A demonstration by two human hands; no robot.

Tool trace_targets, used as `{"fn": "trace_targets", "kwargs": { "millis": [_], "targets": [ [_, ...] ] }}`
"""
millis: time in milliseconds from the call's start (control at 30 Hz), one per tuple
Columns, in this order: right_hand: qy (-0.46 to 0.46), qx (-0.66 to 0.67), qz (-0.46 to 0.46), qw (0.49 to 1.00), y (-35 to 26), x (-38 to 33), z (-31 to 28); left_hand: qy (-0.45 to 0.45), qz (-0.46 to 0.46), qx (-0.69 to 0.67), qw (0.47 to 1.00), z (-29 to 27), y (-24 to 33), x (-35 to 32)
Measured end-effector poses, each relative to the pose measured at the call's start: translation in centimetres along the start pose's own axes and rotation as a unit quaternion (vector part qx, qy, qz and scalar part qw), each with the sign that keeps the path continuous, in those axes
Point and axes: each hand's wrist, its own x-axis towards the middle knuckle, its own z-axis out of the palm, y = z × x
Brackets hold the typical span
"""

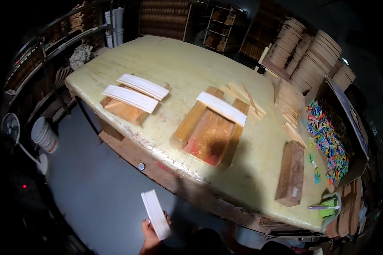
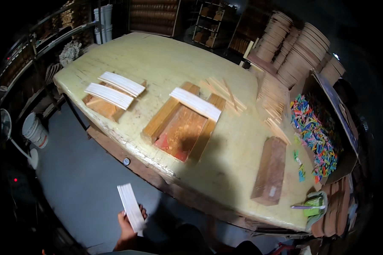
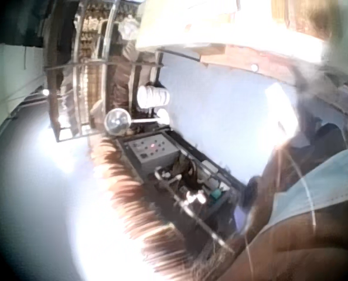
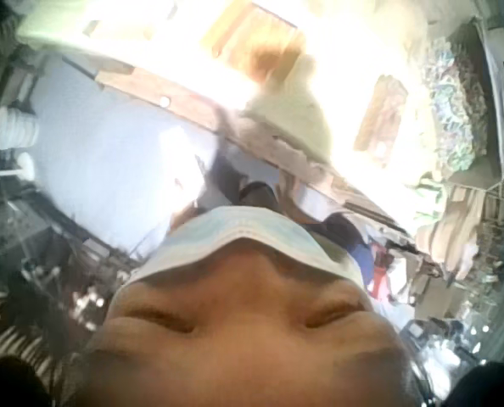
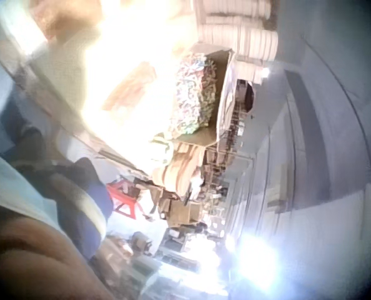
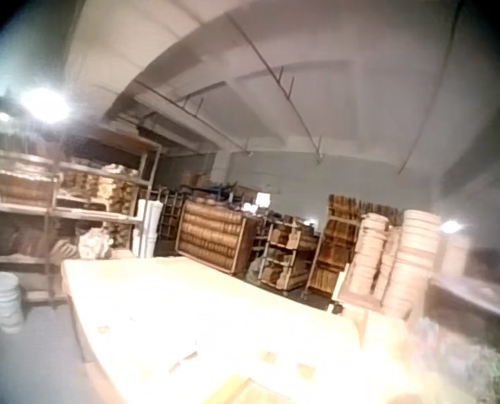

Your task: The person arranges thin wooden sticks into a rectangular frame on a workbench. They then pick up a larger rectangular wooden block and apply a white substance to its surface using a brush. The person continues to handle and stack the wooden components on the table.

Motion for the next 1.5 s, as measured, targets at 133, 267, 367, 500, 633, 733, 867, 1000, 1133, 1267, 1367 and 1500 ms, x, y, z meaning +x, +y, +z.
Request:
{"fn": "trace_targets", "kwargs": {
  "millis": [133,267,367,500,633,733,867,1000,1133,1267,1367,1500],
  "targets": [
    [-0.102,0.072,-0.008,0.992,-3.9,-6.1,-14.7,-0.015,0.017,-0.007,1.0,11.2,3.4,1.0],
    [-0.152,0.083,0.156,0.972,-4.2,-5.3,-24.9,-0.114,0.018,-0.102,0.988,19.5,4.6,4.4],
    [-0.131,0.174,0.295,0.93,-0.8,-5.5,-27.6,-0.147,0.038,-0.073,0.986,27.8,4.5,7.1],
    [-0.085,0.184,0.306,0.93,-0.5,-3.4,-31.5,-0.161,0.019,-0.121,0.979,31.5,4.0,10.5],
    [-0.079,0.231,0.334,0.911,4.3,-7.8,-29.0,-0.168,0.003,-0.095,0.981,31.8,3.2,14.1],
    [-0.11,0.261,0.355,0.891,5.0,-8.7,-28.4,-0.121,-0.008,-0.094,0.988,30.8,3.2,16.0],
    [-0.1,0.27,0.359,0.888,5.1,-8.8,-27.5,-0.118,-0.033,-0.141,0.982,30.0,3.0,17.4],
    [-0.206,0.183,0.394,0.877,1.5,-6.6,-28.8,-0.073,-0.039,-0.134,0.988,27.3,1.9,18.9],
    [-0.224,0.228,0.365,0.874,0.5,-6.8,-28.6,-0.06,-0.038,-0.052,0.996,26.8,1.1,17.7],
    [-0.175,0.152,0.386,0.893,-3.3,-3.0,-30.5,-0.087,0.029,0.202,0.975,24.8,3.3,13.7],
    [-0.15,0.077,0.458,0.873,-3.4,-1.7,-32.8,0.022,0.175,0.377,0.909,28.7,1.8,10.6],
    [0.084,0.096,0.594,0.794,0.5,-4.0,-36.7,-0.212,0.12,0.434,0.867,34.6,-2.3,8.9]
  ]
}}
